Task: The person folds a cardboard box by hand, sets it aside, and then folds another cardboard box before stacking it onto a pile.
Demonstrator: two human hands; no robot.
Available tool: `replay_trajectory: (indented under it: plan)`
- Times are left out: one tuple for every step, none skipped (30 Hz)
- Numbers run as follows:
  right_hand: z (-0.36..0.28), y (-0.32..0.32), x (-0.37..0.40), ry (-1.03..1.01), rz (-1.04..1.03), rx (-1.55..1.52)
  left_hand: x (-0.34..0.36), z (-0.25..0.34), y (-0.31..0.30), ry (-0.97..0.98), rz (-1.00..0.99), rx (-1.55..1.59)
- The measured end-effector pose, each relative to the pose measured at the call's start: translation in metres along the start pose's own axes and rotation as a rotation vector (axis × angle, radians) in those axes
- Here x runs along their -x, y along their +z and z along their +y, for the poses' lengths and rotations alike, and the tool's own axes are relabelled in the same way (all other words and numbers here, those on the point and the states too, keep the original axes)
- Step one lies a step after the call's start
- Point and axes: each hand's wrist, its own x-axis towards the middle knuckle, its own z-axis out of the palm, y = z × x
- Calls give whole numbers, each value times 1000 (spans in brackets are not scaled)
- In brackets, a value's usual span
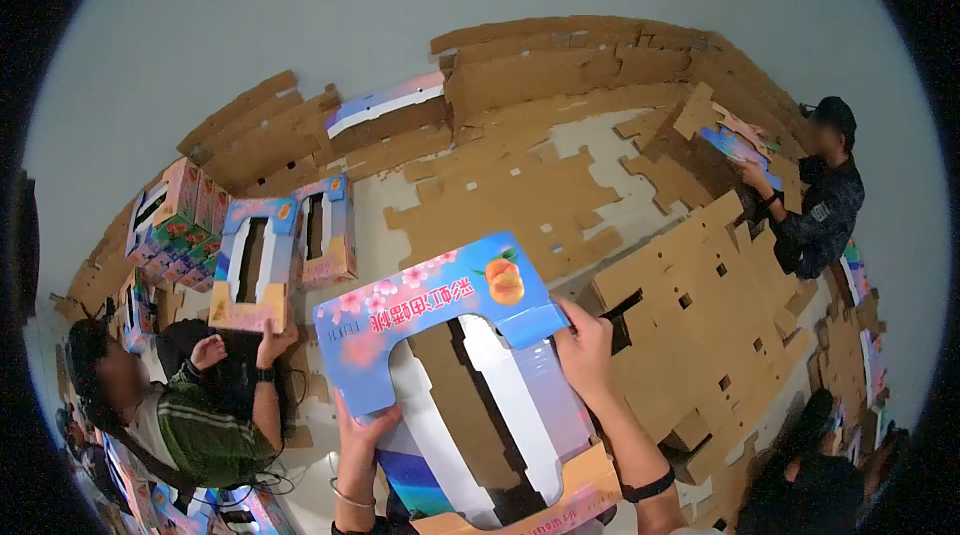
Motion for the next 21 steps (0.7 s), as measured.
replay_trajectory:
  plan:
    - [-2, -5, 0, 5, -15, 99, -1, -6, -2, -19, -8, 16]
    - [-18, -13, -7, 82, -68, 212, -2, -5, -2, -31, 3, 16]
    - [-22, -18, -13, 88, -87, 212, -8, 0, -2, -83, -21, 6]
    - [-22, -26, -20, 81, -18, 131, -16, 6, -1, -133, -44, -2]
    - [-26, -31, -27, 73, 52, 51, -21, 12, -1, -143, -30, 3]
    - [-41, -34, -31, 74, 34, 54, -24, 17, 0, -152, -62, 11]
    - [-60, -38, -36, -208, -9, 332, -27, 20, 0, -153, -96, 23]
    - [-78, -39, -38, -493, -51, 605, -29, 20, 1, -160, -85, 31]
    - [-92, -30, -34, -692, -163, 628, -30, 18, 0, -157, -100, 34]
    - [-109, -17, -28, -890, -274, 644, -31, 17, 1, -152, -117, 35]
    - [-133, -4, -27, -967, -530, 684, -32, 16, 2, -158, -111, 42]
    - [-133, 17, -21, -972, -690, 624, -33, 17, 5, -113, -152, 127]
    - [-141, 37, -24, -1074, -722, 641, -33, 15, 5, -68, -193, 212]
    - [-150, 57, -26, -1177, -754, 659, -32, 10, -1, -72, -192, 221]
    - [-152, 76, -23, -1180, -763, 664, -32, 3, -8, -106, -239, 89]
    - [-151, 96, -18, -1261, -722, 730, -30, -3, -16, -140, -285, -44]
    - [-152, 110, -15, -1343, -675, 794, -30, -6, -24, -139, -280, -37]
    - [-155, 119, -13, -1349, -683, 794, -30, -9, -32, -174, -340, 22]
    - [-158, 127, -11, -1429, -667, 856, -29, -11, -38, -208, -399, 81]
    - [-160, 134, -8, -1511, -650, 917, -30, -8, -39, -208, -394, 91]
    - [-163, 140, -6, -1516, -659, 917, -31, -3, -38, -95, -397, 93]
